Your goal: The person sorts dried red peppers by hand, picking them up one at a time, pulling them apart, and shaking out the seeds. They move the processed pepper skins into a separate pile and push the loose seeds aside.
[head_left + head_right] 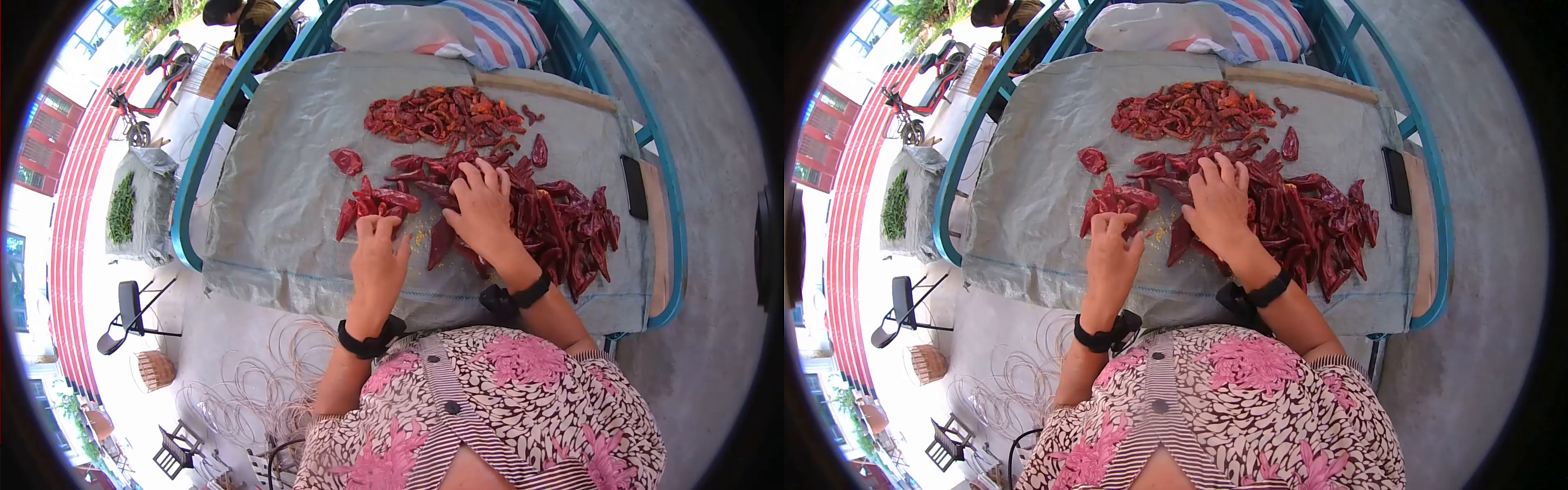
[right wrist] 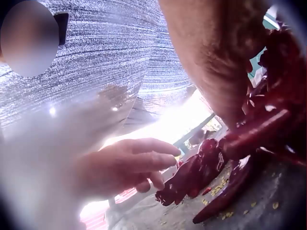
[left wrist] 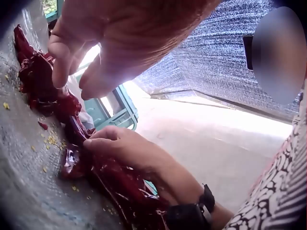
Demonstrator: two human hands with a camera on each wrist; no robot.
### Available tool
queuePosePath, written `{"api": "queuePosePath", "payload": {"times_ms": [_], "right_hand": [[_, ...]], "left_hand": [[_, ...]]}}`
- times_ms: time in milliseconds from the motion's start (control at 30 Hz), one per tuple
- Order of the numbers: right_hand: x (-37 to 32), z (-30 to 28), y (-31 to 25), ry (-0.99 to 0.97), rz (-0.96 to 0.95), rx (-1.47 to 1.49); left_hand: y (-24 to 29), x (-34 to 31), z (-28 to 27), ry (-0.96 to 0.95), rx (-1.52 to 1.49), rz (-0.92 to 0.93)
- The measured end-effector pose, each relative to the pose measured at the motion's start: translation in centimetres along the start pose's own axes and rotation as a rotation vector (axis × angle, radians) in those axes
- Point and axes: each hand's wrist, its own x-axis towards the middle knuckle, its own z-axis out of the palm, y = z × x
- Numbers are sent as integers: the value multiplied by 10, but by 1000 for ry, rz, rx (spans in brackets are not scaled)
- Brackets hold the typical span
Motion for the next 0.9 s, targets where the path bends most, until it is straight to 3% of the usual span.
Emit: {"api": "queuePosePath", "payload": {"times_ms": [333,533,633,733,833,900], "right_hand": [[11,12,-3,-9,-1,2],[11,20,1,-21,16,10],[9,19,4,67,-48,110],[11,17,9,146,-103,236],[10,1,5,121,-234,402],[7,-4,5,46,-295,477]], "left_hand": [[3,2,13,12,-18,187],[7,-1,22,-29,-4,164],[10,-2,27,-26,-3,78],[26,1,21,112,-55,104],[29,2,13,140,183,243],[20,-1,17,87,222,195]]}}
